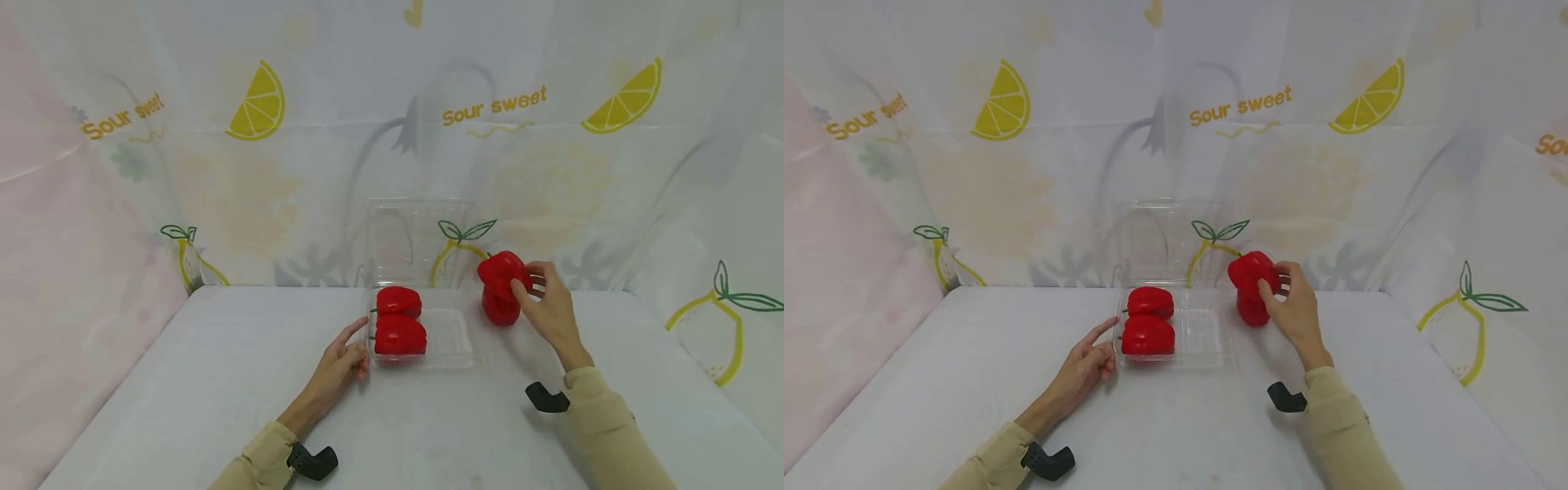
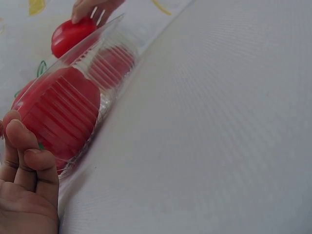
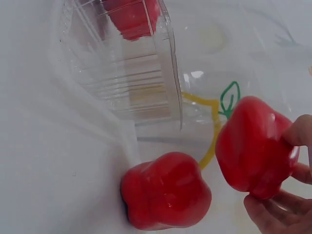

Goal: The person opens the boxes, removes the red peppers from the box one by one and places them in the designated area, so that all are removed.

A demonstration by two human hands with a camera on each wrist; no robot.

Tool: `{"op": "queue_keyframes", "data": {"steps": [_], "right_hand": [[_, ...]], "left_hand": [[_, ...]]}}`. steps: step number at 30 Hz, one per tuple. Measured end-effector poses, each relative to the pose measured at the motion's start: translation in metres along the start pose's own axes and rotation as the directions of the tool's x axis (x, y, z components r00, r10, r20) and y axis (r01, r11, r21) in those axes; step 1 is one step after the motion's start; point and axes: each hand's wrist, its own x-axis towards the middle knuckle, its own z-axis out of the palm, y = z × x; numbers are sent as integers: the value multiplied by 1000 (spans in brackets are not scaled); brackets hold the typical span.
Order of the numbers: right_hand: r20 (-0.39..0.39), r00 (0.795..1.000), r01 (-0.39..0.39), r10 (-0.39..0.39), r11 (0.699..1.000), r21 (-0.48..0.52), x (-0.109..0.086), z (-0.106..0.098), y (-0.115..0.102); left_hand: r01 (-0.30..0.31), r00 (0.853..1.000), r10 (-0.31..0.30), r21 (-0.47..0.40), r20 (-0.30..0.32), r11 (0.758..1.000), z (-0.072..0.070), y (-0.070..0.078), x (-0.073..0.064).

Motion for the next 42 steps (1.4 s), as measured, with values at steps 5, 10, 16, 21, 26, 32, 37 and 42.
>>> {"op": "queue_keyframes", "data": {"steps": [5,10,16,21,26,32,37,42], "right_hand": [[20,999,-35,35,999,16,-1,-1,1],[14,998,-57,57,998,11,0,-4,2],[30,996,-88,88,996,19,1,-7,4],[38,993,-112,111,993,22,0,-10,5],[47,991,-128,128,992,17,0,-14,7],[54,986,-159,159,987,-10,-1,-18,9],[51,981,-185,187,982,-34,-1,-20,11],[37,980,-193,194,981,-31,-2,-21,13]], "left_hand": [[7,1000,-7,4,-2,1000,0,0,0],[12,1000,-12,8,-1,1000,0,0,0],[6,1000,-6,-8,-15,1000,1,0,0],[5,1000,-5,-10,-9,1000,0,0,-1],[6,1000,-6,7,3,1000,0,0,0],[5,1000,-5,14,5,1000,0,0,0],[9,1000,-9,9,4,1000,0,-1,0],[10,1000,-10,10,3,1000,-1,-3,0]]}}
